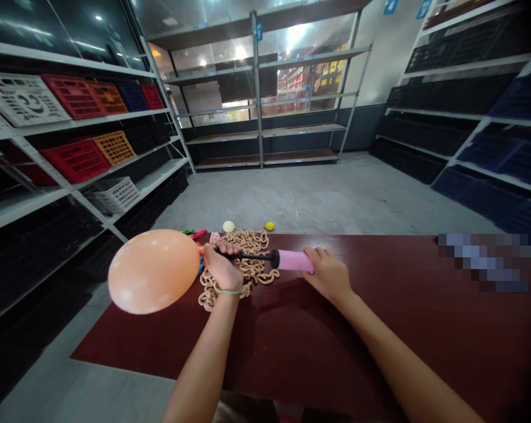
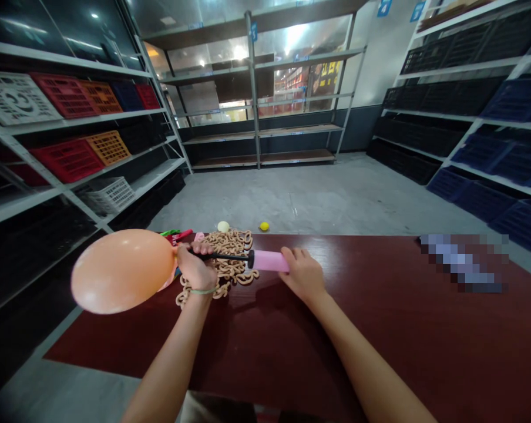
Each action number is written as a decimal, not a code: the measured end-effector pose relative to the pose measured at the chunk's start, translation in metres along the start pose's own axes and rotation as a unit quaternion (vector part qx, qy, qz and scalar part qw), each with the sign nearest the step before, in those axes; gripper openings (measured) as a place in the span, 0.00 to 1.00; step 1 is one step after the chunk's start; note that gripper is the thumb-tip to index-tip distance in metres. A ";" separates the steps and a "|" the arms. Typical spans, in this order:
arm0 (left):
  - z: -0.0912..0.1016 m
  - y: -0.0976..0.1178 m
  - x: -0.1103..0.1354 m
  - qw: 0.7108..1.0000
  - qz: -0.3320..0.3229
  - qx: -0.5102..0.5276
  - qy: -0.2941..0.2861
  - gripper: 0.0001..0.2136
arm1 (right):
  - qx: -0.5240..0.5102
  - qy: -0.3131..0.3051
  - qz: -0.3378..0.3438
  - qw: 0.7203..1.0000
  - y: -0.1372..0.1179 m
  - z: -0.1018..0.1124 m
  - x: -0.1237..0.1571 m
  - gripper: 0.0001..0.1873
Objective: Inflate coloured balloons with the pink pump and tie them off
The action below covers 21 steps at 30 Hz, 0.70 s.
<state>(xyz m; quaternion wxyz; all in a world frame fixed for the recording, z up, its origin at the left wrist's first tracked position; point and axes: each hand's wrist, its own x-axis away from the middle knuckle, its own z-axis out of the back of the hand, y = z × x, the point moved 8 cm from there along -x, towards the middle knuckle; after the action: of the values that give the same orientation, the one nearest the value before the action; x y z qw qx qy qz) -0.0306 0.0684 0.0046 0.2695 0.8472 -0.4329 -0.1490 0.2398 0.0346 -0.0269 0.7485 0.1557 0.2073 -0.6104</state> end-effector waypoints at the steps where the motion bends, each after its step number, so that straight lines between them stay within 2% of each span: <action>1: -0.002 -0.004 0.005 1.000 0.001 -0.005 -0.009 0.08 | -0.010 0.004 0.005 1.000 -0.010 0.001 0.001 0.20; 5: -0.009 -0.024 0.020 0.998 0.018 -0.041 -0.047 0.08 | -0.050 -0.008 0.039 0.998 -0.040 0.002 0.005 0.22; 8: -0.007 -0.033 0.017 0.997 0.035 -0.053 -0.048 0.09 | -0.040 -0.031 0.055 0.997 -0.042 -0.001 0.004 0.21; 11: -0.004 -0.024 0.006 0.998 0.025 -0.049 -0.041 0.10 | -0.009 -0.037 0.050 0.998 -0.026 -0.001 -0.001 0.20; 17: 0.003 0.014 -0.018 1.000 -0.021 -0.021 -0.010 0.09 | 0.036 -0.012 -0.019 0.999 0.017 0.006 -0.009 0.19; 19: 0.006 0.019 -0.020 0.999 -0.032 -0.012 0.005 0.09 | 0.031 -0.015 -0.033 0.999 0.016 0.006 -0.007 0.19; 21: 0.005 0.016 -0.014 0.999 -0.033 -0.007 0.008 0.11 | 0.022 -0.021 -0.034 0.999 0.006 0.006 -0.004 0.20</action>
<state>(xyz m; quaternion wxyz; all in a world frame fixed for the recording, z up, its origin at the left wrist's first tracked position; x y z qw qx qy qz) -0.0513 0.0709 0.0103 0.2738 0.8602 -0.4015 -0.1544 0.2457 0.0362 -0.0196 0.7282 0.1520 0.1832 -0.6428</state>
